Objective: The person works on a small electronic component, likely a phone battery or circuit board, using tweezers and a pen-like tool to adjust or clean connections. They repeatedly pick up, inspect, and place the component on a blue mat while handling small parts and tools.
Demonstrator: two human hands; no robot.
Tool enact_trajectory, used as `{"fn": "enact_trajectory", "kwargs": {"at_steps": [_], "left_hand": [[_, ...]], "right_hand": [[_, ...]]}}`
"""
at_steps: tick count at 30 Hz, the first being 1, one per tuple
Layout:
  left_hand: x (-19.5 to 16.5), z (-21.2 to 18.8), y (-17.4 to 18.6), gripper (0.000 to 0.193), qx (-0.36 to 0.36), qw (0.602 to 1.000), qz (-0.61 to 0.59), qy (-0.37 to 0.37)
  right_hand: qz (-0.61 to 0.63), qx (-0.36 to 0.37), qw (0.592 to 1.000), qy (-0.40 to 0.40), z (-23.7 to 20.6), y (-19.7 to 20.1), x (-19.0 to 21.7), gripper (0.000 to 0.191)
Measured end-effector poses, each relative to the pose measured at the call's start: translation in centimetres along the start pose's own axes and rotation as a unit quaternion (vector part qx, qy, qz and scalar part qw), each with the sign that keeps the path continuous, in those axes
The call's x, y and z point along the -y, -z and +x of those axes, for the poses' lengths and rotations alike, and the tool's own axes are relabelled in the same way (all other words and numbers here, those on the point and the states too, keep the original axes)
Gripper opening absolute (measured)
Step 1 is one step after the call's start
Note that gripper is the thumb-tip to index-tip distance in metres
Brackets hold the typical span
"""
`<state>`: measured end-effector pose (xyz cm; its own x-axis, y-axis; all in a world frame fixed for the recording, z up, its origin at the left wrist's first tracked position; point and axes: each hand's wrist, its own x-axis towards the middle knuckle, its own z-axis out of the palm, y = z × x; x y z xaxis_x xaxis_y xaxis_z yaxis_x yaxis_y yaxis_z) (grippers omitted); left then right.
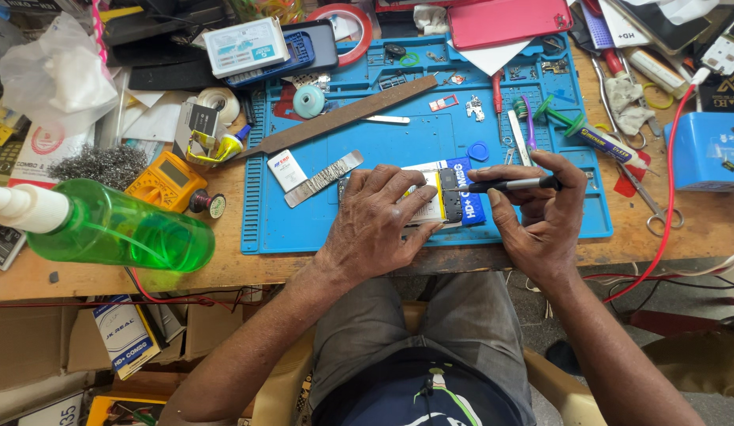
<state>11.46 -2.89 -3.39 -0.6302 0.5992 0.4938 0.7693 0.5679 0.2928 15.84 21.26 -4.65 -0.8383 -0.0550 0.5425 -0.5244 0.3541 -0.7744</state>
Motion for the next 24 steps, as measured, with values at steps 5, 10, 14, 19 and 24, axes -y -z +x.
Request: {"fn": "enact_trajectory", "kwargs": {"at_steps": [5,10,14,19,24], "left_hand": [[-0.1,0.1,0.1,0.043,-0.006,1.0,0.011,-0.007],[-0.1,0.2,0.2,0.042,0.002,1.0,-0.001,-0.007],[-0.2,0.2,0.2,0.04,0.0,1.0,0.0,-0.013],[-0.2,0.2,0.7,0.04,0.016,1.0,-0.013,-0.002],[1.0,-1.1,2.7,0.061,0.027,0.998,-0.038,0.044]], "right_hand": [[-0.002,-0.002,1.0,-0.001,-0.1,0.0,-0.3,0.061],[-0.018,0.002,1.0,0.002,0.6,-0.1,0.8,0.062],[-0.106,0.077,0.991,0.022,3.3,0.3,2.8,0.061],[-0.235,0.139,0.962,0.018,7.3,-0.7,5.4,0.058],[-0.126,0.19,0.969,0.092,8.5,-0.6,6.8,0.055]]}}
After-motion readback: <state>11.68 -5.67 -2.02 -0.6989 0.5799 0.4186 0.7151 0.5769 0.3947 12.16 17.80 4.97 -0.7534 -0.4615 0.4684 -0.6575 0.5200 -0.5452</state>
